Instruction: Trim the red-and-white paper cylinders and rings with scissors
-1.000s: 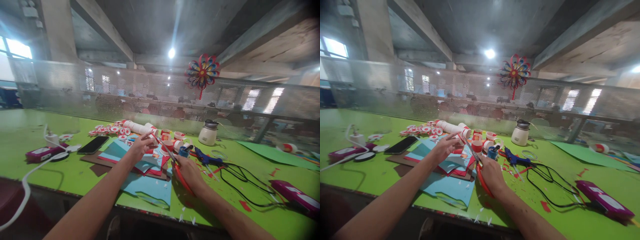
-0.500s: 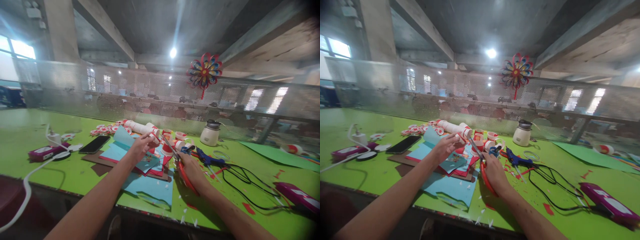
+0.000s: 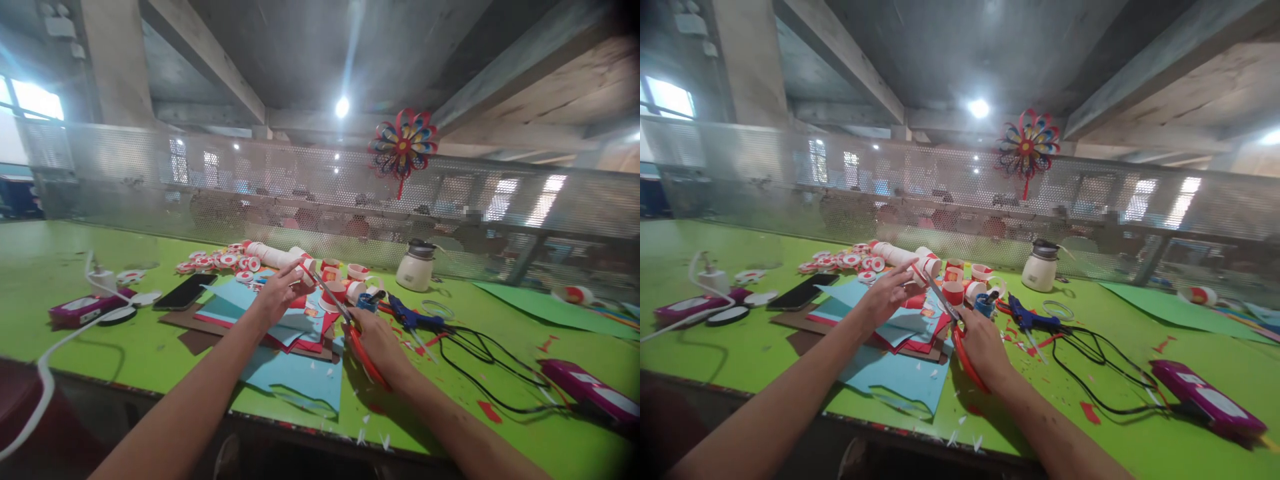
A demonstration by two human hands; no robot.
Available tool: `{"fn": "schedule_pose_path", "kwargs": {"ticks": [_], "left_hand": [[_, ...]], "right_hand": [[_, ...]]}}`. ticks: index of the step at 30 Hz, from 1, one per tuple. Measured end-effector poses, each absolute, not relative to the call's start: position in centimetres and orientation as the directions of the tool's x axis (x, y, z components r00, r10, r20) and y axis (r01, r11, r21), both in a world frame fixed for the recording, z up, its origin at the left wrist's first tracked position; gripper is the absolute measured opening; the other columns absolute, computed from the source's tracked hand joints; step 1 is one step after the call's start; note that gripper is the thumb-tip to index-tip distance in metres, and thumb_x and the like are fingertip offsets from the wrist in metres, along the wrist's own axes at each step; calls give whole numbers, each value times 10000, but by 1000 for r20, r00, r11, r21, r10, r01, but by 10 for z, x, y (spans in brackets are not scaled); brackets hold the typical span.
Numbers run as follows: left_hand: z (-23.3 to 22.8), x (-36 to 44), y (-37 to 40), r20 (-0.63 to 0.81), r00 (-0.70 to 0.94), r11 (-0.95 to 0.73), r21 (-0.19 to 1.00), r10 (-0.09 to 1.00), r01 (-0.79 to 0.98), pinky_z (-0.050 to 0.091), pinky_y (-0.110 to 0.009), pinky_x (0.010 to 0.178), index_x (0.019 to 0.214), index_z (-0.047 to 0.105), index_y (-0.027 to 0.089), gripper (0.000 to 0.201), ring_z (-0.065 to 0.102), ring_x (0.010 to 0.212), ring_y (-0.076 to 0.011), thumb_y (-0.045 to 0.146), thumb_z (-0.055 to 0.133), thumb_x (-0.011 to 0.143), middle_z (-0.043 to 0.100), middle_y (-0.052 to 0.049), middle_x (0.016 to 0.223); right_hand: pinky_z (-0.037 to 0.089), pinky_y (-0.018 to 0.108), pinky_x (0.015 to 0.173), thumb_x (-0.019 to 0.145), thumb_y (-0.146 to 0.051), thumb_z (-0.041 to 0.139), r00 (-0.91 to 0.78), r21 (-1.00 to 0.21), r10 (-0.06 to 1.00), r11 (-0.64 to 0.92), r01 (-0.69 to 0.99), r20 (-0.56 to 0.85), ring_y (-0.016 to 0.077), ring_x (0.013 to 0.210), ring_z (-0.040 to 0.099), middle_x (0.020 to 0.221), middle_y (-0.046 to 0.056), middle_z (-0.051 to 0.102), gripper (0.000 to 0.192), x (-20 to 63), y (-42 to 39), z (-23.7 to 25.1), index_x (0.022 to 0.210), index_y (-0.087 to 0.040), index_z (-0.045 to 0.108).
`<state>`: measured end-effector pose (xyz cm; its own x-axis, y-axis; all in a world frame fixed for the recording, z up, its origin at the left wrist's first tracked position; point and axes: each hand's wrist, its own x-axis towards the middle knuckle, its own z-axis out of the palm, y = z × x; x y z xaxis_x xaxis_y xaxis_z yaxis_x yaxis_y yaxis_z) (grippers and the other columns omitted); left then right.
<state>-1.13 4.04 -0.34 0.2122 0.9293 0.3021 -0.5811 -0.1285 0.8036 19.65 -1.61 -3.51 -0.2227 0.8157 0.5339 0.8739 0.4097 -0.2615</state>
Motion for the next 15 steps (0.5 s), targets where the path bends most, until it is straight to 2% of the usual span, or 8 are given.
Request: {"fn": "schedule_pose_path", "kwargs": {"ticks": [7,15], "left_hand": [[-4,-11,43,367,243,-150,774,898,-615,495,-367,824,1011,583,155,283,630,753,-155,155,644,734,664,-60,899],[-4,-8,43,373,193,-189,772,907,-607,494,-341,769,945,573,119,304,631,765,-158,101,692,666,652,-60,870]], "right_hand": [[456,341,833,819,-154,468,-192,-282,807,403,871,559,240,950,617,1038,125,679,309,200,-11,-34,1085,-133,624],[453,312,820,823,-163,464,-259,-261,782,469,843,568,232,977,607,1022,100,675,325,197,-16,-36,1117,-170,602]]}}
